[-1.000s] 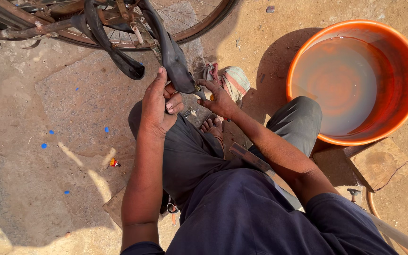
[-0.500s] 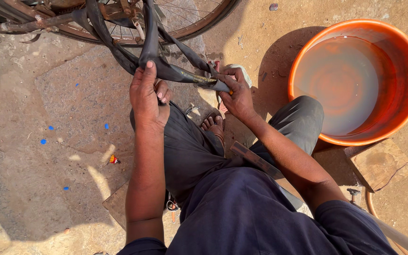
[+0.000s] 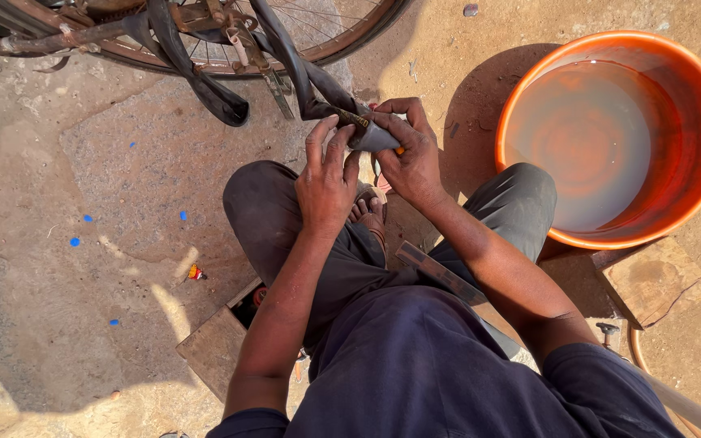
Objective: The person applies glue to a bicycle inner tube and a patch, then presses the patch onto the tube. The person then inserts the repaired inner tube back into the bicycle tire.
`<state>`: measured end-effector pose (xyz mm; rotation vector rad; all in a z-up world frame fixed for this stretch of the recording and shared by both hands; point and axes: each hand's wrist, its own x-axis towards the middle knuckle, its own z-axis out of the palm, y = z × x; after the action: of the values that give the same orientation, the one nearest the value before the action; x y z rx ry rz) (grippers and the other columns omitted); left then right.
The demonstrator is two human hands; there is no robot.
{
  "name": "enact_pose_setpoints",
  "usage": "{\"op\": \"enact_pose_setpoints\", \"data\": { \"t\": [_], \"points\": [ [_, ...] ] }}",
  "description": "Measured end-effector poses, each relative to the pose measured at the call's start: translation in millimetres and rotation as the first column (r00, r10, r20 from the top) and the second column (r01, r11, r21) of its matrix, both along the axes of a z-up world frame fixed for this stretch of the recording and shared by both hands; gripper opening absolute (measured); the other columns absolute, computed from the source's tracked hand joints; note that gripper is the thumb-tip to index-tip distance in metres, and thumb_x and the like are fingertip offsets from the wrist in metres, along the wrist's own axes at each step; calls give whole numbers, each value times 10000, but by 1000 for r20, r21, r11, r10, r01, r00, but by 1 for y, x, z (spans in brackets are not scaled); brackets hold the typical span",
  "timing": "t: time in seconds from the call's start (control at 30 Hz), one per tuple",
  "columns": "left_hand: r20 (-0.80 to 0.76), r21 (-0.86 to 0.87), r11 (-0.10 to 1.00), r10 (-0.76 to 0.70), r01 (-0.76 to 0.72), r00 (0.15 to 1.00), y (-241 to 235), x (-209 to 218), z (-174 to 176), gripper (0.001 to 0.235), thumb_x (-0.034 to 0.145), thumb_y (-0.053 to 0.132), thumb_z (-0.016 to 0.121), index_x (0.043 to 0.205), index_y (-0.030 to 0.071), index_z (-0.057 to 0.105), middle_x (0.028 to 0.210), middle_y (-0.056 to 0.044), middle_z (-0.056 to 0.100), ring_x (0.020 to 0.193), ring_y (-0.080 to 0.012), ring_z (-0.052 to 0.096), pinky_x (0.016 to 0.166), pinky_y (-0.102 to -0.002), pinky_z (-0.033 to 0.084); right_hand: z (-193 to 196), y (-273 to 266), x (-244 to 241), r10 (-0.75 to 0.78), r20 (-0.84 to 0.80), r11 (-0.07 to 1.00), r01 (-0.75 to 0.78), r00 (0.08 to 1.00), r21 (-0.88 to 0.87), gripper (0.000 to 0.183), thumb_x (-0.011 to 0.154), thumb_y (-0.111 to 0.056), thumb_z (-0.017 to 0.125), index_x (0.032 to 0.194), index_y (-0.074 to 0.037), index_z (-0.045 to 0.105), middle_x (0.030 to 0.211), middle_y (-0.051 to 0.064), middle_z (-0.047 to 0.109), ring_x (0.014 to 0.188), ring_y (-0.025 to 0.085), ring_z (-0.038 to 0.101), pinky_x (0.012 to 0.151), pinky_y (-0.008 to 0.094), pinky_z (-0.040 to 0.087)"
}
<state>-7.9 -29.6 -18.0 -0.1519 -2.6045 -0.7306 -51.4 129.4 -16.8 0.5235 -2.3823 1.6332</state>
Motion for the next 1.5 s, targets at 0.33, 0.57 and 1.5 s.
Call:
{"op": "enact_pose_setpoints", "data": {
  "t": [0.33, 0.57, 1.5],
  "points": [
    [480, 558, 827, -390, 70, 786, -40, 12, 43, 241, 1013, 157, 671, 1207, 31, 602, 1011, -82, 795, 869, -125, 748, 776, -291, 577, 21, 23, -8, -24, -114, 930, 64, 993, 363, 328, 902, -109, 850, 1214, -181, 780, 1313, 34, 613, 738, 193, 642, 652, 356, 543],
    [686, 489, 872, -399, 21, 609, -73, 29, 73, 363, 901, 268, 787, 1126, -10, 718, 856, -99, 745, 779, -144, 679, 745, -326, 546, 4, 0, 2, 111, -278, 917, 10, 954, 399, 425, 829, -134, 833, 1234, -175, 712, 1353, 54, 578, 959, 240, 717, 758, 385, 586],
    [861, 126, 949, 41, -291, 506, -170, 72, 77, 484, 802, 333, 809, 1194, 55, 750, 1061, -141, 789, 957, -246, 754, 881, -414, 557, -24, -28, -1, 260, 26, 870, -246, 965, 428, 378, 955, -265, 765, 1292, -121, 671, 1197, 111, 621, 917, 335, 701, 736, 458, 574]
  ]
}}
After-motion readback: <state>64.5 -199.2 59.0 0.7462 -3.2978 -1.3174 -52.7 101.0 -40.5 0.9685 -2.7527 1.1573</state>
